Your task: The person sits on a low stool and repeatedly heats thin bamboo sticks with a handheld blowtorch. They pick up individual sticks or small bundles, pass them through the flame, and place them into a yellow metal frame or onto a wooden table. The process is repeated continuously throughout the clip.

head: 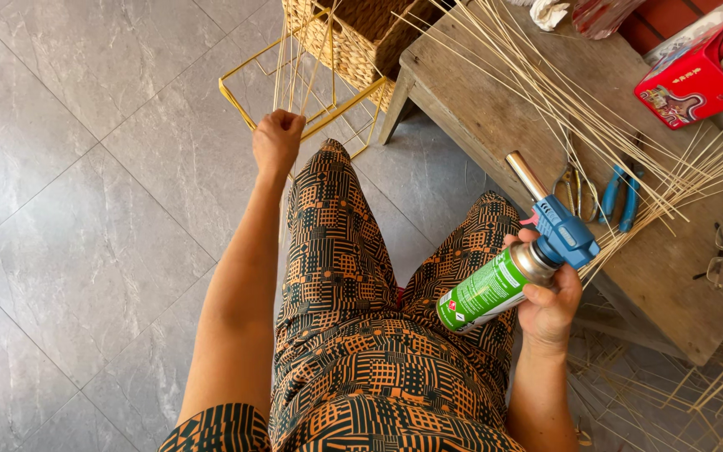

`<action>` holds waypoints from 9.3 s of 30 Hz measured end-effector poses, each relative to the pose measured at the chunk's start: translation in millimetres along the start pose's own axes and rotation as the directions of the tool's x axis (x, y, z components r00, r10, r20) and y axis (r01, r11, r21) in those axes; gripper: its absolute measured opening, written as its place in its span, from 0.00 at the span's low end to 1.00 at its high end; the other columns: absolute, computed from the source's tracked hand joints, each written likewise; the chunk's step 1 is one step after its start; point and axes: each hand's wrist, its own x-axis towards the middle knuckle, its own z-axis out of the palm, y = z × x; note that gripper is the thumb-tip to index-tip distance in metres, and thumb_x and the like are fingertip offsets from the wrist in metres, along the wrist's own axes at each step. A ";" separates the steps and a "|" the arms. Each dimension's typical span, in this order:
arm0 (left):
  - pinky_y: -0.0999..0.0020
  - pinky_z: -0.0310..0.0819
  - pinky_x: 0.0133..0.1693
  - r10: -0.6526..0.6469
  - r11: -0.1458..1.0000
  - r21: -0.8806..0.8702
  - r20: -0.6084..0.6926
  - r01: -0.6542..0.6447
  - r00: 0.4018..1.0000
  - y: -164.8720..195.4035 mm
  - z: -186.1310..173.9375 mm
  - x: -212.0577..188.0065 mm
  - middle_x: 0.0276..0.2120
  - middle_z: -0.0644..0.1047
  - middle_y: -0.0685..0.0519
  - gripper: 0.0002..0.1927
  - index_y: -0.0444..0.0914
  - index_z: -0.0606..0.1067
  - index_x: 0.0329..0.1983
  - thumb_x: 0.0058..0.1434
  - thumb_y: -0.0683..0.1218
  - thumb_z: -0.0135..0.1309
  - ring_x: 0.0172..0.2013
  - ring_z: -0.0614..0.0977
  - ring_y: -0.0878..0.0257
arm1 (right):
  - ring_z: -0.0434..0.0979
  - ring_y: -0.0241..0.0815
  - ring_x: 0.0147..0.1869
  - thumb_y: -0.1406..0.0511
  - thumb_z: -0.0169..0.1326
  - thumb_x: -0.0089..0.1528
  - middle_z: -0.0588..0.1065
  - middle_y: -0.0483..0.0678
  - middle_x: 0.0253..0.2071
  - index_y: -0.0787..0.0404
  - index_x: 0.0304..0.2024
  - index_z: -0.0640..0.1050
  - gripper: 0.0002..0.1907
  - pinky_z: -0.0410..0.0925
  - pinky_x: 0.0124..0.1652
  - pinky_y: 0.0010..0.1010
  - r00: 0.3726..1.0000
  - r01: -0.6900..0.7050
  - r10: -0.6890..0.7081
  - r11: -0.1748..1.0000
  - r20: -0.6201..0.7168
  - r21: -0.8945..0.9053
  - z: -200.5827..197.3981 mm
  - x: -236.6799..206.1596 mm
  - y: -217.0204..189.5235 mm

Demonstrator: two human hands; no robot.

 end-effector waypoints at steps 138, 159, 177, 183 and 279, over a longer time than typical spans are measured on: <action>0.77 0.72 0.28 0.404 0.903 -0.265 0.255 -0.338 0.879 77.3 -76.3 -191.9 0.29 0.81 0.54 0.05 0.36 0.81 0.44 0.65 0.40 0.59 0.25 0.77 0.74 | 0.78 0.53 0.65 0.68 0.60 0.50 0.77 0.55 0.61 0.66 0.65 0.72 0.38 0.70 0.69 0.47 0.969 0.068 -0.057 0.997 0.239 -0.039 -7.7 40.6 -40.6; 0.75 0.68 0.26 0.365 0.919 -0.261 0.276 -0.297 0.889 76.1 -79.0 -196.0 0.25 0.77 0.53 0.07 0.35 0.81 0.44 0.64 0.39 0.59 0.22 0.73 0.73 | 0.78 0.50 0.65 0.68 0.58 0.50 0.76 0.52 0.61 0.69 0.67 0.69 0.41 0.70 0.70 0.43 0.980 0.177 -0.176 0.984 0.090 0.003 -16.0 82.2 -58.8; 0.75 0.68 0.27 0.354 0.906 -0.316 0.198 -0.282 0.914 96.3 -61.0 -173.8 0.24 0.77 0.53 0.06 0.35 0.81 0.44 0.67 0.41 0.59 0.24 0.72 0.74 | 0.77 0.50 0.63 0.68 0.60 0.49 0.77 0.56 0.58 0.66 0.63 0.72 0.37 0.70 0.66 0.46 0.920 -0.076 0.106 0.993 0.378 -0.094 7.1 18.6 -28.5; 0.76 0.70 0.28 0.382 0.884 -0.362 0.198 -0.295 0.903 110.0 -56.0 -171.4 0.25 0.78 0.54 0.06 0.34 0.81 0.44 0.67 0.41 0.58 0.24 0.74 0.74 | 0.79 0.52 0.59 0.69 0.59 0.48 0.77 0.58 0.57 0.67 0.65 0.71 0.39 0.72 0.63 0.47 0.921 -0.108 0.142 0.988 0.364 -0.113 8.2 20.2 -26.4; 0.67 0.75 0.56 0.380 0.394 -0.912 0.276 0.116 0.883 129.7 19.9 -239.6 0.50 0.80 0.47 0.06 0.33 0.74 0.51 0.73 0.39 0.52 0.51 0.81 0.61 | 0.78 0.55 0.64 0.63 0.64 0.50 0.75 0.60 0.60 0.68 0.67 0.67 0.43 0.70 0.67 0.46 0.993 0.038 -0.046 0.996 0.106 0.075 22.7 30.1 11.2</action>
